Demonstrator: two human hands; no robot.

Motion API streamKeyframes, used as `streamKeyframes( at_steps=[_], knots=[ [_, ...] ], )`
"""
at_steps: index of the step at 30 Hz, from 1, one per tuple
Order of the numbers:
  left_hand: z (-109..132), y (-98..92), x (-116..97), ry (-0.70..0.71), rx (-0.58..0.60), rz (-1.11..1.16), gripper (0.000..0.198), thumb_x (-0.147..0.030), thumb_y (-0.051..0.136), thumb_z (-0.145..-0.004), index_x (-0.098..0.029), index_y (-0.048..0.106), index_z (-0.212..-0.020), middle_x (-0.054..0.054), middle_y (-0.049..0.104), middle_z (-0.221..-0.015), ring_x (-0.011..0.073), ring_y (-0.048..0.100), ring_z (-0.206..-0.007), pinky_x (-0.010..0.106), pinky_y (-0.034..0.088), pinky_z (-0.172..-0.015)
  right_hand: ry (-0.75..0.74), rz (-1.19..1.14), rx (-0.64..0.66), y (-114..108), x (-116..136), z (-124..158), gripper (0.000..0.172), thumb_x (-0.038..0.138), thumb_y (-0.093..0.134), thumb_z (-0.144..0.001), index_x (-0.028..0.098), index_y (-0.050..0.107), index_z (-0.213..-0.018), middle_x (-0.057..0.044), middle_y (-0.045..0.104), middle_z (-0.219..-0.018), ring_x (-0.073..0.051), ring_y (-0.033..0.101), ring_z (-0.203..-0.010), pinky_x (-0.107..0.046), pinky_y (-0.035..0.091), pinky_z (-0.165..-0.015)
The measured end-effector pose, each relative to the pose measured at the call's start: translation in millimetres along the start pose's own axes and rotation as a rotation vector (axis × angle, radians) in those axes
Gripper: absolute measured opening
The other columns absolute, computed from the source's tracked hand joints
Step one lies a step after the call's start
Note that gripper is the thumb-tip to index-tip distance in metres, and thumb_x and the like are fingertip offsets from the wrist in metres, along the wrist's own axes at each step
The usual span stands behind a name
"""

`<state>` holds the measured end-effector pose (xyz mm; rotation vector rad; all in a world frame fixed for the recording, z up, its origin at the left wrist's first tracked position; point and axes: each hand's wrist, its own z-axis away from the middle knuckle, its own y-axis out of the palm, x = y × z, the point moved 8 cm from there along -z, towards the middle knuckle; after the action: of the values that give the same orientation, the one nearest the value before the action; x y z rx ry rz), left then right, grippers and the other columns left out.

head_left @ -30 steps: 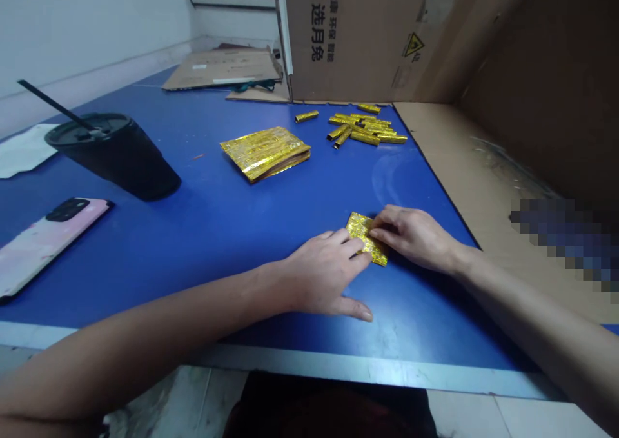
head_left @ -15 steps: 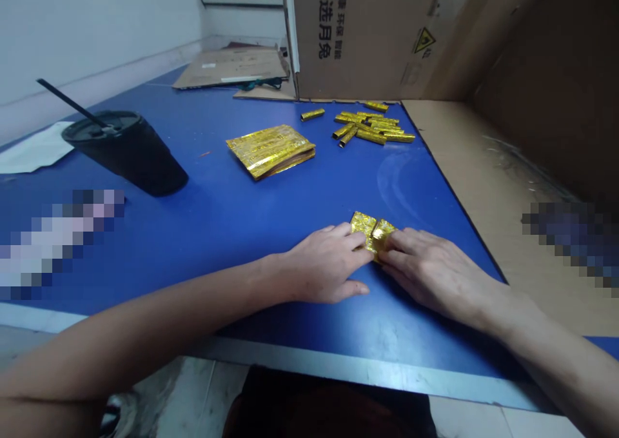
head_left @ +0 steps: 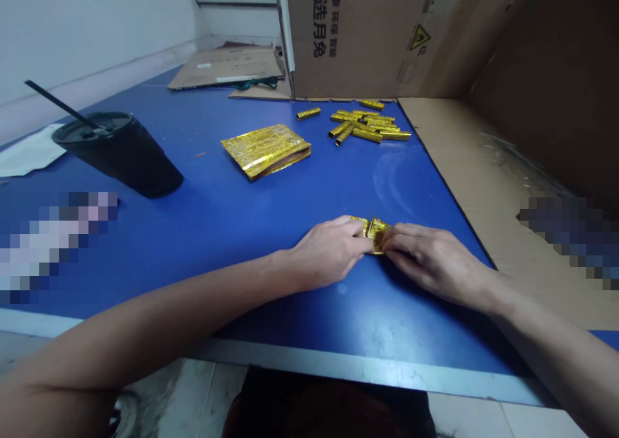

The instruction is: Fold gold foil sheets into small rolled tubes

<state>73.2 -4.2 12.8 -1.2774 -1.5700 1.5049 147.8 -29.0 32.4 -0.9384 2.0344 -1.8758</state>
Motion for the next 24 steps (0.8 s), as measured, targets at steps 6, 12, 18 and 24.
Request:
streamKeyframes(
  at_steps=[6, 12, 18, 24],
  knots=[
    [0, -0.1, 3, -0.047, -0.066, 0.072, 0.022, -0.018, 0.041, -0.085, -0.019, 0.061, -0.094, 0.004, 0.056, -0.09, 0.0162, 0.049, -0.089, 0.029, 0.042, -0.081, 0.023, 0.001, 0.016, 1, 3, 1, 0.019, 0.021, 0.047, -0.083, 0.02, 0.058, -0.099, -0.007, 0.063, -0.096, -0.019, 0.059, -0.086, -0.034, 0.048, -0.077],
    [3, -5.2, 4, -0.048, -0.139, 0.079, 0.011, -0.018, 0.051, -0.081, -0.013, 0.053, -0.09, 0.003, 0.058, -0.088, 0.0148, 0.051, -0.083, 0.026, 0.044, -0.077, -0.026, 0.017, -0.046, 3, 7, -1, 0.023, 0.017, 0.042, -0.086, 0.02, 0.062, -0.095, -0.007, 0.061, -0.092, -0.017, 0.056, -0.082, -0.032, 0.047, -0.072],
    [8, -0.9, -7, 0.099, -0.147, -0.146, 0.015, -0.018, 0.043, -0.086, -0.014, 0.057, -0.083, 0.004, 0.057, -0.081, 0.0162, 0.051, -0.081, 0.028, 0.043, -0.078, -0.041, 0.06, -0.03, 7, 9, 0, 0.023, 0.018, 0.041, -0.086, 0.016, 0.064, -0.09, -0.009, 0.06, -0.083, -0.018, 0.053, -0.076, -0.032, 0.045, -0.068],
    [11, -1.3, -8, 0.109, -0.179, -0.191, 0.016, -0.018, 0.044, -0.085, -0.015, 0.059, -0.079, 0.004, 0.056, -0.078, 0.0163, 0.049, -0.078, 0.026, 0.043, -0.071, -0.049, 0.053, -0.027, 8, 12, -1, 0.023, 0.017, 0.04, -0.086, 0.017, 0.063, -0.09, -0.008, 0.06, -0.084, -0.017, 0.053, -0.075, -0.032, 0.045, -0.069]
  ],
)
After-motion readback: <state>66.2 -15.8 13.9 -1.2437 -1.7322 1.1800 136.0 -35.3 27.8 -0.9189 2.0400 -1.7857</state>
